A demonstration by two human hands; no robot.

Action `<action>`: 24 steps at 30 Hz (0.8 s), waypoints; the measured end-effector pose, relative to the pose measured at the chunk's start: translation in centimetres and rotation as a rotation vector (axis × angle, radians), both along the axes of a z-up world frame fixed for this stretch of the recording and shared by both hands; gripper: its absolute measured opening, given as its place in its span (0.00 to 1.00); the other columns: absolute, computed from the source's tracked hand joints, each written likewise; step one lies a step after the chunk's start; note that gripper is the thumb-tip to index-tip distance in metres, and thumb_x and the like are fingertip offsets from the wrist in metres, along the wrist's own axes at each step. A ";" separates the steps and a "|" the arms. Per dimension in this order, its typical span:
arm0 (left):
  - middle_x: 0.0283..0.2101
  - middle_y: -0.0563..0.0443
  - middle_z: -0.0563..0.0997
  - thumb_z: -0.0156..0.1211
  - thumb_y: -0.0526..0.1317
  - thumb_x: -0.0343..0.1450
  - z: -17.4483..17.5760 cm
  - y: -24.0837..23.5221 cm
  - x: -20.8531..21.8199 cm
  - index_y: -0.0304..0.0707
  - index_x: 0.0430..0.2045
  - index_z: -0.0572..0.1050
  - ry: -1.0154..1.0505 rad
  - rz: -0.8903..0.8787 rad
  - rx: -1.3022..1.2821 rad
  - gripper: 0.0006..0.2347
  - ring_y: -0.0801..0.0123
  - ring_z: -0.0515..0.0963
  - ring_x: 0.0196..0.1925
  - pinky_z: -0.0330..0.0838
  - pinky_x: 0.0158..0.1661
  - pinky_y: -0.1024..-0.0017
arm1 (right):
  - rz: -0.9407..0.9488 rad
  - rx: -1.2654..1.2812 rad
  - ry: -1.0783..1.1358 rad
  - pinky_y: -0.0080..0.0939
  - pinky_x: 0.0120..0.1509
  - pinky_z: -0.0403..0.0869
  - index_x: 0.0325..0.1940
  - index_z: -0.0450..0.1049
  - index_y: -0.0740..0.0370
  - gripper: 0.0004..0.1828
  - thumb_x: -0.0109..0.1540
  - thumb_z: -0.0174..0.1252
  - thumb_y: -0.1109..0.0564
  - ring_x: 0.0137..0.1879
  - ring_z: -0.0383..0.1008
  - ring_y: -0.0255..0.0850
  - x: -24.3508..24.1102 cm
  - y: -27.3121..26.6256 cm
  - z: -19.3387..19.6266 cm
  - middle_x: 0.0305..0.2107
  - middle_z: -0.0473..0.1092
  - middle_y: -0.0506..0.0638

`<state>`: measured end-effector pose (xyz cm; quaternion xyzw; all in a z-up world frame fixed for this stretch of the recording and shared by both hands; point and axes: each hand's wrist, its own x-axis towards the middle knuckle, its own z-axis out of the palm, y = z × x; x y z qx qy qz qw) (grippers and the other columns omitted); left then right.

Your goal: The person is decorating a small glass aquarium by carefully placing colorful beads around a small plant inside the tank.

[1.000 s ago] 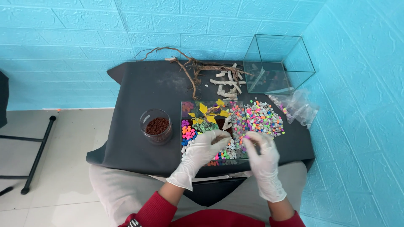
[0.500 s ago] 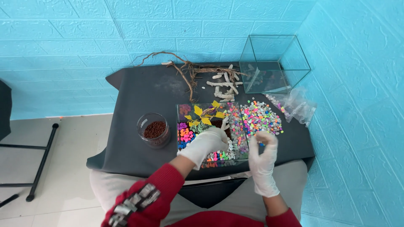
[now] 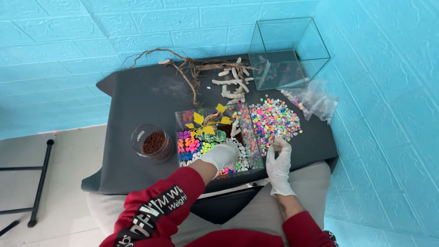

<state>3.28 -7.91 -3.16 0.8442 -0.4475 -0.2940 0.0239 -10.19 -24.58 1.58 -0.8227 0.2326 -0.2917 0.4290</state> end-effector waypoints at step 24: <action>0.57 0.39 0.79 0.51 0.66 0.67 11.2 -3.9 0.3 0.41 0.56 0.75 0.222 0.289 0.532 0.32 0.60 0.76 0.62 0.71 0.59 0.60 | 0.109 -0.205 -0.004 0.47 0.55 0.76 0.55 0.71 0.50 0.18 0.63 0.60 0.65 0.47 0.78 0.44 1.9 -1.4 2.1 0.41 0.70 0.45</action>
